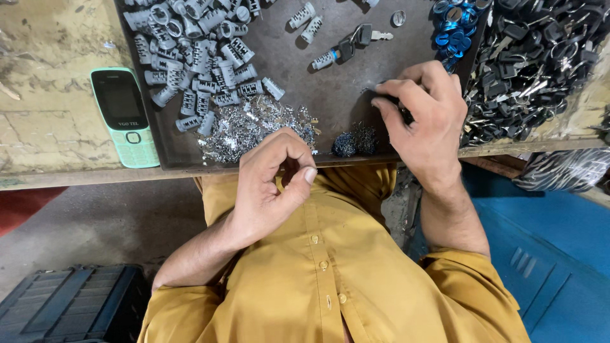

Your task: The person sits at a workbench assembling lock cylinder components. They pick small gray pin parts and blue discs from a tray, insert them by hand into a lock body held in their other hand, and place finished assemblies aside, repeating the cycle.

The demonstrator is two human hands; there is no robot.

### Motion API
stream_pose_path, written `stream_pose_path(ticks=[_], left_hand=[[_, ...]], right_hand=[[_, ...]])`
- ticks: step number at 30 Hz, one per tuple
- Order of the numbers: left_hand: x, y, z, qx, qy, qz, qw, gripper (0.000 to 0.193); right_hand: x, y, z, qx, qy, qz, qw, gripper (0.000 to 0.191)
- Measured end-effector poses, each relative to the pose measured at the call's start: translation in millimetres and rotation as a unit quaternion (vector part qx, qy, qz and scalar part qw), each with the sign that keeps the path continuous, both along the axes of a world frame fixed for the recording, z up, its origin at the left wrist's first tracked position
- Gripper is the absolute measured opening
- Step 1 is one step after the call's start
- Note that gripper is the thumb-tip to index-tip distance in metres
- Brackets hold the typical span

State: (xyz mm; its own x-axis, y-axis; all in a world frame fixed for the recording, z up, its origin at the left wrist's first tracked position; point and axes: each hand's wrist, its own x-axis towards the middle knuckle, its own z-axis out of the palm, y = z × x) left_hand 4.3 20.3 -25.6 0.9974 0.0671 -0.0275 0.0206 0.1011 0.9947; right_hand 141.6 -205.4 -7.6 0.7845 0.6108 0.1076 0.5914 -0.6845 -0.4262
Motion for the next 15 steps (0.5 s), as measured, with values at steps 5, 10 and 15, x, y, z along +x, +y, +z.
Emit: stream_pose_path(ticks=[5, 10, 15], left_hand=[[1, 2, 2, -0.007, 0.0, 0.001, 1.0, 0.011], [3, 4, 5, -0.011, 0.009, -0.004, 1.0, 0.01], [5, -7, 8, -0.015, -0.006, 0.005, 1.0, 0.009]], right_hand=[[7, 7, -4, -0.036, -0.022, 0.031, 0.999, 0.018], [14, 14, -3, -0.018, -0.029, 0.021, 0.999, 0.015], [-11, 11, 17, 0.104, 0.103, -0.009, 0.989, 0.008]])
